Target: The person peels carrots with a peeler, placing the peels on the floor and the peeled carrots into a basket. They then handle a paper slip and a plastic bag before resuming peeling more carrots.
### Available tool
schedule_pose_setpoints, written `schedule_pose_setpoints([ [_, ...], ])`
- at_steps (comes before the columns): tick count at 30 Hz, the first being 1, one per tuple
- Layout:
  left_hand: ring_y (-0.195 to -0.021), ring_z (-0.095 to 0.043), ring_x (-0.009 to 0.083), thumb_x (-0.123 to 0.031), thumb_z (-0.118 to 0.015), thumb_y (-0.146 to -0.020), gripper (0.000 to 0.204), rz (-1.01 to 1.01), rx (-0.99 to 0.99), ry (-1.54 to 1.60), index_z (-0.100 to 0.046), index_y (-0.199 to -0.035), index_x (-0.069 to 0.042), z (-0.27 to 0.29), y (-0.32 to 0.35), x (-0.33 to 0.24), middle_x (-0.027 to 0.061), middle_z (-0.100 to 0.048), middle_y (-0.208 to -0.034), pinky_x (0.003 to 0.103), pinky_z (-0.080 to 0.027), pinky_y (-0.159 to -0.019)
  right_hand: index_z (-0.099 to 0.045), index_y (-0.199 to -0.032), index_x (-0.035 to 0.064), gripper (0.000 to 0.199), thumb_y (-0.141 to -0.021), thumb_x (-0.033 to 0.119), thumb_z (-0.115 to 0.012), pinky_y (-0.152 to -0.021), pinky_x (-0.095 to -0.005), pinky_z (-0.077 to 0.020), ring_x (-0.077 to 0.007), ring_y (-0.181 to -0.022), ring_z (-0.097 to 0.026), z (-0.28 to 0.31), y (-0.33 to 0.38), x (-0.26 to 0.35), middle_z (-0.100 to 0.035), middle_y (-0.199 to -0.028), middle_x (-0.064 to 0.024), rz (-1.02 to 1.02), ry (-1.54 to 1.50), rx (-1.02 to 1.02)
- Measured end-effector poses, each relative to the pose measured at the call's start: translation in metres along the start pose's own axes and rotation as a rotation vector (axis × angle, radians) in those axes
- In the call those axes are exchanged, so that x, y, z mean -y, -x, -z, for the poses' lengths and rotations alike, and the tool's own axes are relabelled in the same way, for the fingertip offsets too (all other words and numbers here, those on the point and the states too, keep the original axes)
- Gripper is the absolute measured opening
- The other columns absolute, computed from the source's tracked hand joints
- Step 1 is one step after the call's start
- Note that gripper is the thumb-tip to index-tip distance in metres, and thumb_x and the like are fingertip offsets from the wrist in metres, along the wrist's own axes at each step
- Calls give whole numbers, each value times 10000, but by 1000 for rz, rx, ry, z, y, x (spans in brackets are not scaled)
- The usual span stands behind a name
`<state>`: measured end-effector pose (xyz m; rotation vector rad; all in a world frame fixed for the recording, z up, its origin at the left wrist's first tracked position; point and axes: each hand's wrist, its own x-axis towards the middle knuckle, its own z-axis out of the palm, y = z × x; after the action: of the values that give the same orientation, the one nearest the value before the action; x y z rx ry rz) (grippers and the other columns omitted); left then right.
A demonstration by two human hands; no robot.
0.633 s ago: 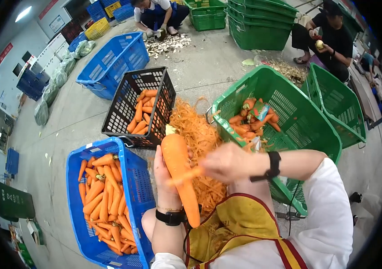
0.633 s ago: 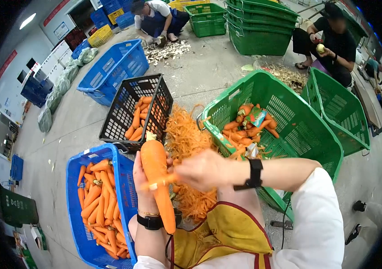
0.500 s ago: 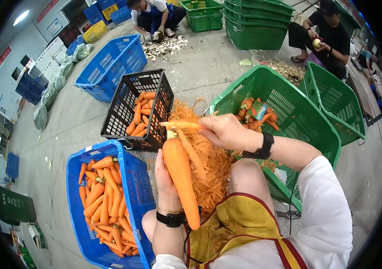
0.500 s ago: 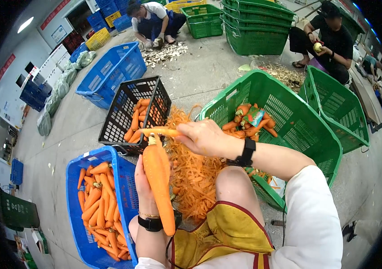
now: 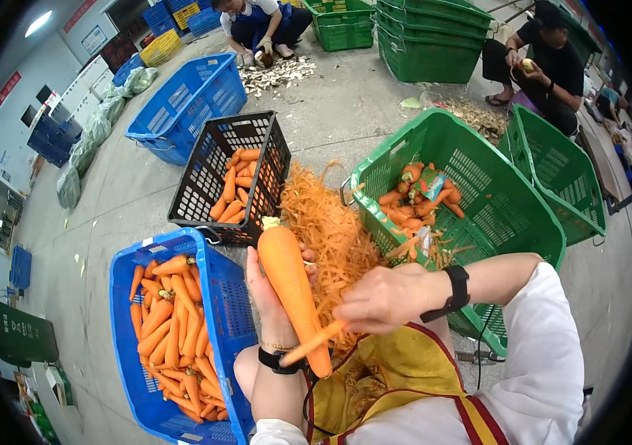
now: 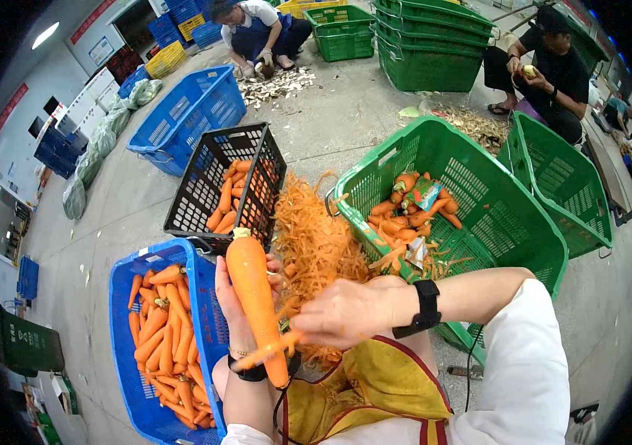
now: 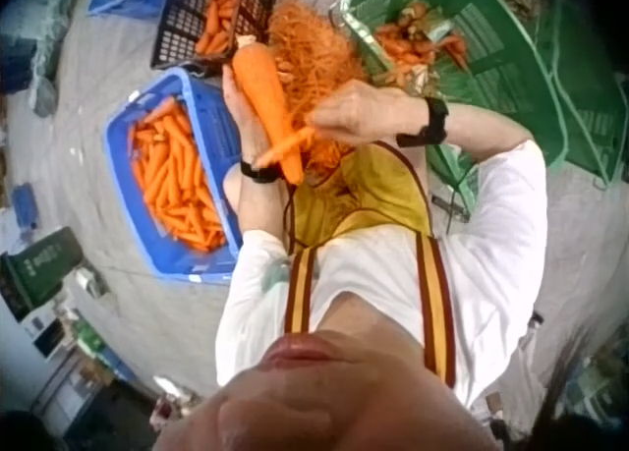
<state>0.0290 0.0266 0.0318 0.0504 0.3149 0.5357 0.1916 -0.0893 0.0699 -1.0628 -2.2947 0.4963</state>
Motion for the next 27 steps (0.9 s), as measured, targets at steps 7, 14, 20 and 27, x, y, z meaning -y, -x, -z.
schedule_pose_setpoints([
  [7, -777, -613, 303, -433, -362, -953, 492, -98, -39, -69, -507, -1151, -6, 3, -2, 5, 169, -607, -972, 377, -530, -653, -542, -790, 95, 126, -834, 195, -604, -466, -394, -460, -310, -569, -581, -8, 0, -22, -558, -651, -109, -176, 147, -395],
  [14, -787, -526, 260, -475, -315, -962, 526, -51, -35, -261, -492, -1176, -28, -2, -2, 6, 141, -558, -1002, 355, -482, -612, -500, -778, 68, 161, -848, 178, -596, -479, -399, -452, -328, -587, -577, 3, -3, -27, -551, -643, -115, -345, 269, -515],
  [20, -761, -562, 253, -518, -272, -963, 587, -55, 58, -283, -496, -1178, -20, -7, 5, 15, 142, -587, -992, 336, -491, -600, -529, -830, 67, 159, -871, 213, -577, -514, -413, -466, -348, -650, -601, 9, -1, -45, -587, -698, -133, -467, 262, -480],
  [27, -867, -585, 279, -326, -414, -874, 483, -137, -61, -449, -459, -1225, 3, -1, 10, 12, 167, -577, -1066, 357, -508, -684, -534, -831, 71, 167, -868, 228, -578, -505, -414, -462, -348, -598, -588, 5, 10, -46, -574, -653, -129, -385, 158, -429],
])
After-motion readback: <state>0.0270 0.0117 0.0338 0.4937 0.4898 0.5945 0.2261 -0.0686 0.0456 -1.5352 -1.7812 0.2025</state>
